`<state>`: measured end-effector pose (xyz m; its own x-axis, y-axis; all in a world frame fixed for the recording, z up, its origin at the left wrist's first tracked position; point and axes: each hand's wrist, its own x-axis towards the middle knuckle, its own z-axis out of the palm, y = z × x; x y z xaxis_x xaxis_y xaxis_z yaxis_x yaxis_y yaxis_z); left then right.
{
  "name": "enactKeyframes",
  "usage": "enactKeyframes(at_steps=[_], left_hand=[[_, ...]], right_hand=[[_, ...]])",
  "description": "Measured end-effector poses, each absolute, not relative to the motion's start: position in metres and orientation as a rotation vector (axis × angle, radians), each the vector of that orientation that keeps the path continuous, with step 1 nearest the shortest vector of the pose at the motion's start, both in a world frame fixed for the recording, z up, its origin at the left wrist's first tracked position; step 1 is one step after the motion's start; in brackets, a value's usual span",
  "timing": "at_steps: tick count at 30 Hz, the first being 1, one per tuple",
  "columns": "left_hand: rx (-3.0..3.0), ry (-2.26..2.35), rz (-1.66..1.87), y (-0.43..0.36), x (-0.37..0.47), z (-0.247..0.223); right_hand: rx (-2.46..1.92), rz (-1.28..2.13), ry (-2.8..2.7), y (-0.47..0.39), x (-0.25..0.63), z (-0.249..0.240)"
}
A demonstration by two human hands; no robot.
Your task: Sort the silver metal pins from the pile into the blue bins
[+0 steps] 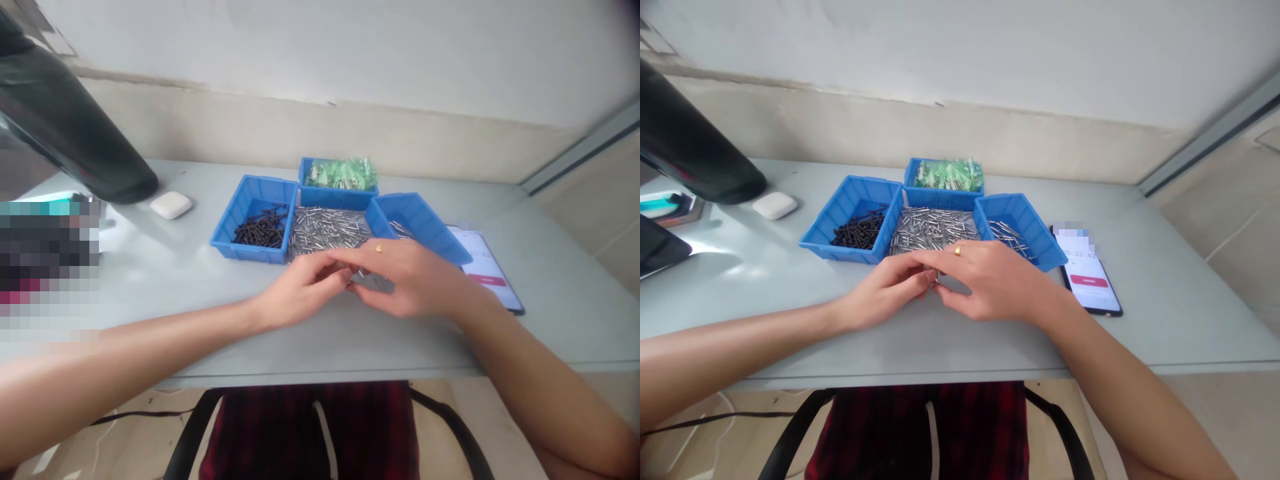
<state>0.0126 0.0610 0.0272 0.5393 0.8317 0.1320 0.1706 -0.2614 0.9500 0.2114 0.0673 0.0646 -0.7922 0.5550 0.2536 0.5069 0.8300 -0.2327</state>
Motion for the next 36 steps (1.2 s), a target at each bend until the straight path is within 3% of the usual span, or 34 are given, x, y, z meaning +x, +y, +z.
enactKeyframes(at_steps=[23, 36], left_hand=[[1.731, 0.959, 0.912, 0.0599, 0.0124, 0.0327], [1.673, 0.97, 0.996, 0.0599, 0.0132, 0.0304]], right_hand=[[-0.934, -0.126, -2.542, 0.0693, 0.215, 0.0691], [-0.796, 0.012, -2.666, 0.0696, 0.2139, 0.0676]])
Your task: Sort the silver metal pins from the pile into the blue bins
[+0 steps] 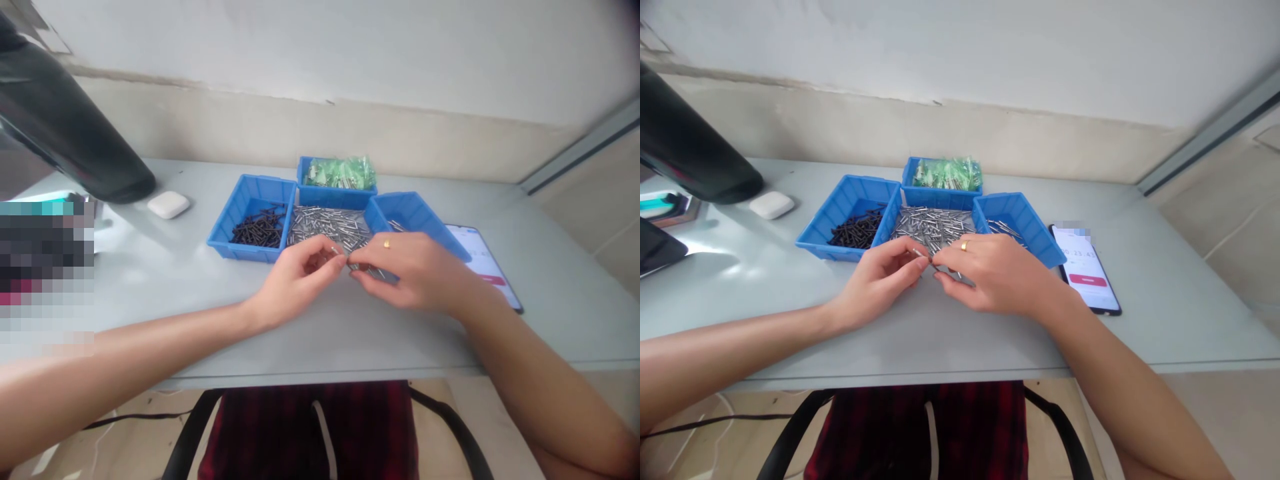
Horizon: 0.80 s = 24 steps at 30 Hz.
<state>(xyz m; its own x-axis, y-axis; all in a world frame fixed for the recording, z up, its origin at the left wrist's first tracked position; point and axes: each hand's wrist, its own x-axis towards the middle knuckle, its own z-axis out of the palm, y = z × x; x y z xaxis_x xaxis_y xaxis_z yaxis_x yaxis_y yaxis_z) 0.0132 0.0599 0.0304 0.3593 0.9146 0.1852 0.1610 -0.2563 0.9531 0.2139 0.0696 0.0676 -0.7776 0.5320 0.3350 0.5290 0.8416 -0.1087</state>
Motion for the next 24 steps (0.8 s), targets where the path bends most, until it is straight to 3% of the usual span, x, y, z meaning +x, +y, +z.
enactKeyframes(at_steps=[24], left_hand=[[1.733, 0.919, 0.832, 0.0625, 0.0139, 0.0271]], right_hand=[[-0.781, -0.08, -2.662, 0.0692, 0.2148, 0.0638]])
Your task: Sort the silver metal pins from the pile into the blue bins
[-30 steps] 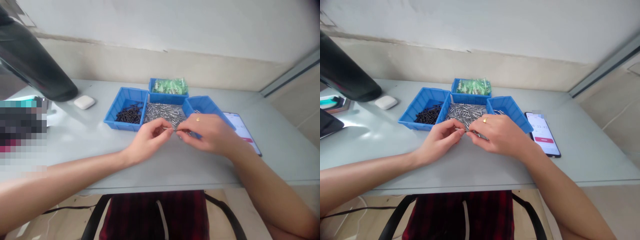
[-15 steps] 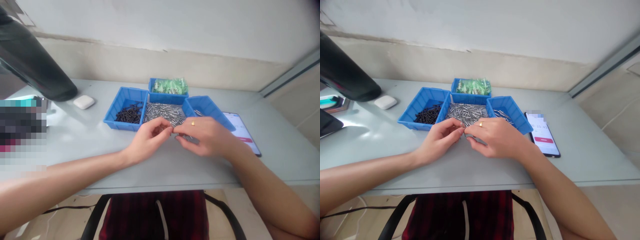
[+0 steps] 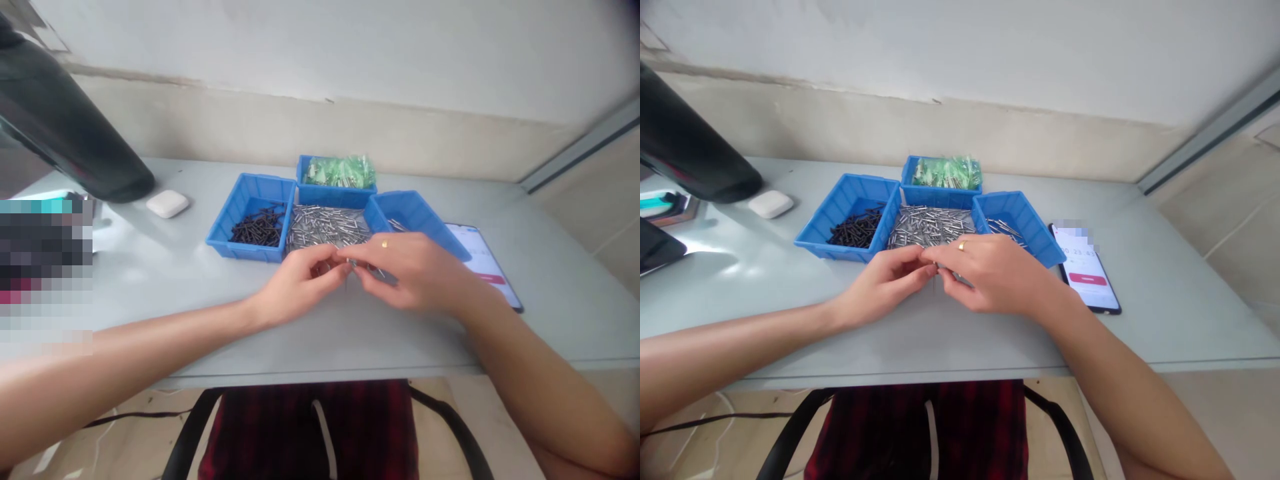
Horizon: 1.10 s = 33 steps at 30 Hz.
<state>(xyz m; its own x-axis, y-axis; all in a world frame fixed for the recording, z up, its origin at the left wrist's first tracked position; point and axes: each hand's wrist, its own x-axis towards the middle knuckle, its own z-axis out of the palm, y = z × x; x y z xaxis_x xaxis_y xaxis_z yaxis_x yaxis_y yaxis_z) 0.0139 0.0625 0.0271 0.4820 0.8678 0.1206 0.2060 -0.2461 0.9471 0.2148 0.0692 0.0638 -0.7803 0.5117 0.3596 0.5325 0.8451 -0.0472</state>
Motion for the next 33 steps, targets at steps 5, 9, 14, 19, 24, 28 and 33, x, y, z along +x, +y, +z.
enactKeyframes(at_steps=[5, 9, 14, 19, 24, 28, 33], left_hand=[[1.732, 0.933, 0.833, 0.062, 0.0137, 0.0278], [1.732, 0.953, 0.845, 0.0617, 0.0135, 0.028], [1.743, 0.969, 0.868, 0.0615, 0.0132, 0.028], [1.781, 0.979, 0.904, 0.0618, 0.0125, 0.0274], [1.814, 0.98, 0.95, 0.0617, 0.0125, 0.0282], [1.814, 0.978, 0.964, 0.0616, 0.0125, 0.028], [1.803, 0.983, 0.956, 0.0617, 0.0121, 0.0284]], right_hand=[[-0.803, -0.112, -2.637, 0.0711, 0.2164, 0.0623], [-0.807, -0.112, -2.63, 0.0708, 0.2165, 0.0629], [-0.825, -0.107, -2.608, 0.0693, 0.2164, 0.0647], [-0.819, -0.128, -2.594, 0.0684, 0.216, 0.0659], [-0.829, -0.113, -2.612, 0.0687, 0.2161, 0.0665], [-0.827, -0.098, -2.623, 0.0692, 0.2171, 0.0658], [-0.805, -0.072, -2.648, 0.0683, 0.216, 0.0666]])
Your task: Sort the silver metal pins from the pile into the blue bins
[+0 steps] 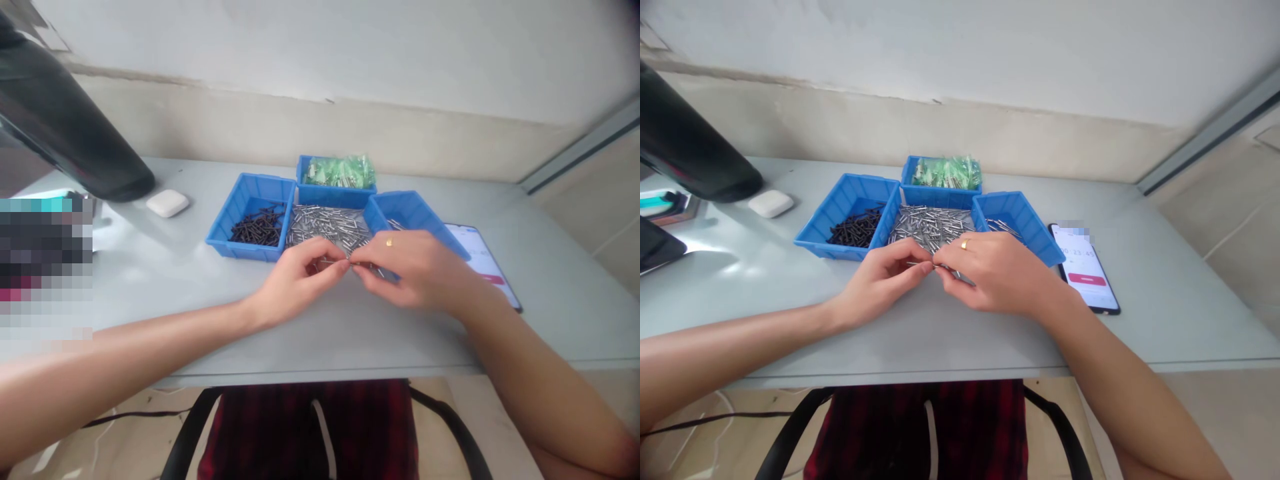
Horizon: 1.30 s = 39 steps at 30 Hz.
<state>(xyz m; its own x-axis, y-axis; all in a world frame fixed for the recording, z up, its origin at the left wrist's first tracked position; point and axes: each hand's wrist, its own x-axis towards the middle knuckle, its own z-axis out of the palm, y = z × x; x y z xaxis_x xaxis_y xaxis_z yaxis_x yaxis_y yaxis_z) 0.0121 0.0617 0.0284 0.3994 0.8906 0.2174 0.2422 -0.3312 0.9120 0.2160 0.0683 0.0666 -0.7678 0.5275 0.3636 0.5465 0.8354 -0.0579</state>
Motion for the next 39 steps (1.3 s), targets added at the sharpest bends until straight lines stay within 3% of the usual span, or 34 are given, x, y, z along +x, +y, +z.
enactKeyframes(at_steps=[39], left_hand=[[1.755, 0.978, 0.915, 0.0614, 0.0123, 0.0307]], right_hand=[[-0.713, -0.121, -2.631, 0.0669, 0.2148, 0.0682]])
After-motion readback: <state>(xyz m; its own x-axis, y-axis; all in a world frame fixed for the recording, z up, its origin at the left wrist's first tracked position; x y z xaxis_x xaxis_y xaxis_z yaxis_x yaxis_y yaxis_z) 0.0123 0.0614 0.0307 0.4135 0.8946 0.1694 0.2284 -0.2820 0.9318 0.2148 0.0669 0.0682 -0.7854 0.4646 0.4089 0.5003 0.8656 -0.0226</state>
